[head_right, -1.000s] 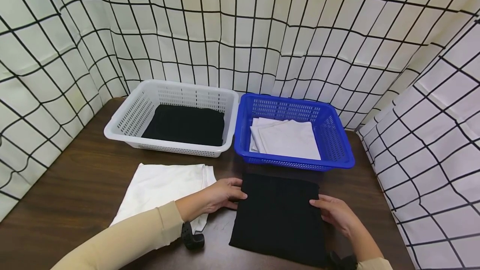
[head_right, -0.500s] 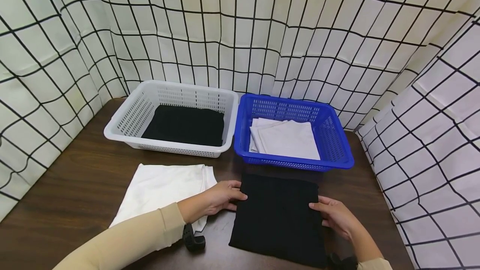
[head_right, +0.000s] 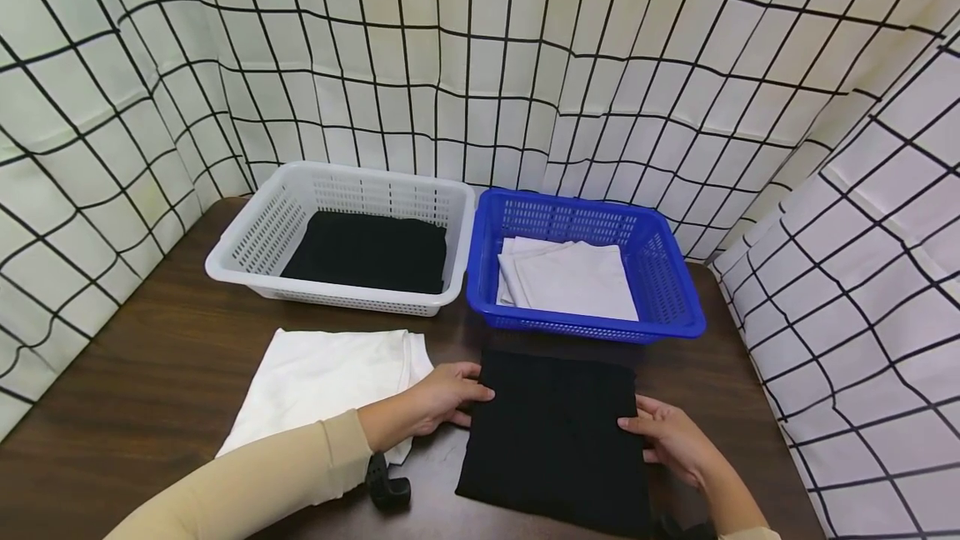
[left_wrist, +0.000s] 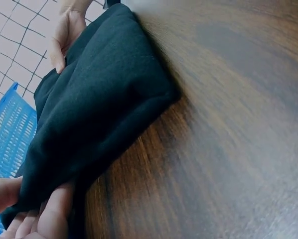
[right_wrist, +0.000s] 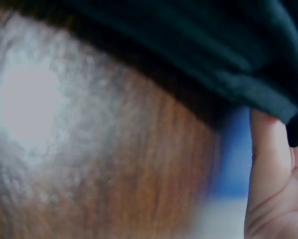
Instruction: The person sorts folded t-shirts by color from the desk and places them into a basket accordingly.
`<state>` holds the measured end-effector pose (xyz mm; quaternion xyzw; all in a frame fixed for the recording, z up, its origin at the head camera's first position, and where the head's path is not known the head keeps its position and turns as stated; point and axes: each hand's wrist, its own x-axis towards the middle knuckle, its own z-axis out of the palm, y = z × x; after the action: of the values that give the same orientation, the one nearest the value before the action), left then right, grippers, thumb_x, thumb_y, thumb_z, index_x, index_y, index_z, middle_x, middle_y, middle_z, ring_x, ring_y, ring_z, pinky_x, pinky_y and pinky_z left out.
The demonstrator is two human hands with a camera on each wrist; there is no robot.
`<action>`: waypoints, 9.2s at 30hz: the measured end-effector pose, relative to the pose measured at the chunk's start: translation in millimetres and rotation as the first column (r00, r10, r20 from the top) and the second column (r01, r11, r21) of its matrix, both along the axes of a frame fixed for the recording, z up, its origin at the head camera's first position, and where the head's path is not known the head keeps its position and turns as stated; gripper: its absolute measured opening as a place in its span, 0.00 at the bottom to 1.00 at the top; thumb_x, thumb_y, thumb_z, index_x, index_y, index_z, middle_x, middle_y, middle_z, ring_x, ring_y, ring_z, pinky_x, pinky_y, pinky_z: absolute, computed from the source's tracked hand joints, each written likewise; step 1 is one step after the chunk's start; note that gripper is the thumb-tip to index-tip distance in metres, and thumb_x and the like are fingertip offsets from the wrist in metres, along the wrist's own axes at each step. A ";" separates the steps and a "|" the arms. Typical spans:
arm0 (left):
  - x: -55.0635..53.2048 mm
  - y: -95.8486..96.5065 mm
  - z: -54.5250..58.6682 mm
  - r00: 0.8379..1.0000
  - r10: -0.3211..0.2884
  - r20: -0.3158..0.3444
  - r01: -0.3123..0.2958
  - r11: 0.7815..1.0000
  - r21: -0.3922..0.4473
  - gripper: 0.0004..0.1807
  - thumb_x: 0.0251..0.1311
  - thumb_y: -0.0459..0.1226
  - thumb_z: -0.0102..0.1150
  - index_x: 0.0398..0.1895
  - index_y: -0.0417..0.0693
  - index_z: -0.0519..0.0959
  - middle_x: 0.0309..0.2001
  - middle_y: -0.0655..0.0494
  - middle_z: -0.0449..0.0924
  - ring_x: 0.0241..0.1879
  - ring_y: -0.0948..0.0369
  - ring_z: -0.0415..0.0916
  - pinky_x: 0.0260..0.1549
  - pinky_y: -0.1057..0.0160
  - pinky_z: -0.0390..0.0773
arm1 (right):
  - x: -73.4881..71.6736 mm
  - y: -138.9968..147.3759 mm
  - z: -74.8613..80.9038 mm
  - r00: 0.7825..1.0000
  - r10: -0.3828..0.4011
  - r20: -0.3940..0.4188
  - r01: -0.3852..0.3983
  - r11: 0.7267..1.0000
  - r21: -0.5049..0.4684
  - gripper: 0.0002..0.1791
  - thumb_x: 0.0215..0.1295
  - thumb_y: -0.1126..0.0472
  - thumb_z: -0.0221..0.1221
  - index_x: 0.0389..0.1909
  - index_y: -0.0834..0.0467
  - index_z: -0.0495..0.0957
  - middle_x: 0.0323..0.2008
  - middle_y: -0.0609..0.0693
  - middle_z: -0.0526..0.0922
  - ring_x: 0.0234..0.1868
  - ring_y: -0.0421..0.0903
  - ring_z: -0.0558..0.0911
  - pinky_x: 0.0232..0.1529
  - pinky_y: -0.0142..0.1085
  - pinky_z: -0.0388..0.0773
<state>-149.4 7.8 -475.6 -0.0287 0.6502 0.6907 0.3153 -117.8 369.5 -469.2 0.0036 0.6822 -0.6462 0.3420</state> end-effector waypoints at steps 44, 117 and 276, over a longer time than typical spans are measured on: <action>0.1 -76.5 80.4 0.999 0.038 -0.003 -0.038 0.998 0.052 0.22 0.64 0.32 0.59 0.60 0.32 0.73 0.42 0.50 0.87 0.38 0.59 0.87 0.42 0.54 0.86 | 2.5 -73.4 79.5 0.989 -0.119 -0.085 0.112 0.991 -0.078 0.28 0.76 0.62 0.51 0.73 0.61 0.59 0.49 0.40 0.87 0.46 0.39 0.87 0.42 0.34 0.86; -119.8 -202.7 178.8 0.988 0.016 -0.155 -0.027 0.997 -0.073 0.06 0.70 0.34 0.55 0.36 0.51 0.81 0.34 0.61 0.88 0.35 0.65 0.87 0.39 0.67 0.86 | -153.4 -203.7 161.0 0.990 -0.134 -0.032 0.128 0.981 -0.144 0.33 0.77 0.63 0.49 0.78 0.56 0.51 0.39 0.43 0.86 0.35 0.39 0.87 0.39 0.29 0.85; -4.0 -233.7 99.1 0.767 -0.025 -0.641 -0.420 0.734 -0.533 0.37 0.70 0.49 0.56 0.77 0.45 0.58 0.75 0.42 0.61 0.72 0.38 0.60 0.61 0.33 0.68 | -31.3 -231.4 85.1 0.787 0.036 -0.616 0.101 0.977 0.186 0.33 0.63 0.54 0.67 0.68 0.56 0.72 0.67 0.51 0.75 0.68 0.52 0.74 0.66 0.43 0.73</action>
<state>-153.4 -225.9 -376.5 0.0144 0.9057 0.4232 -0.0216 -149.0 138.2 -384.1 -0.1596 0.8201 -0.5425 0.0872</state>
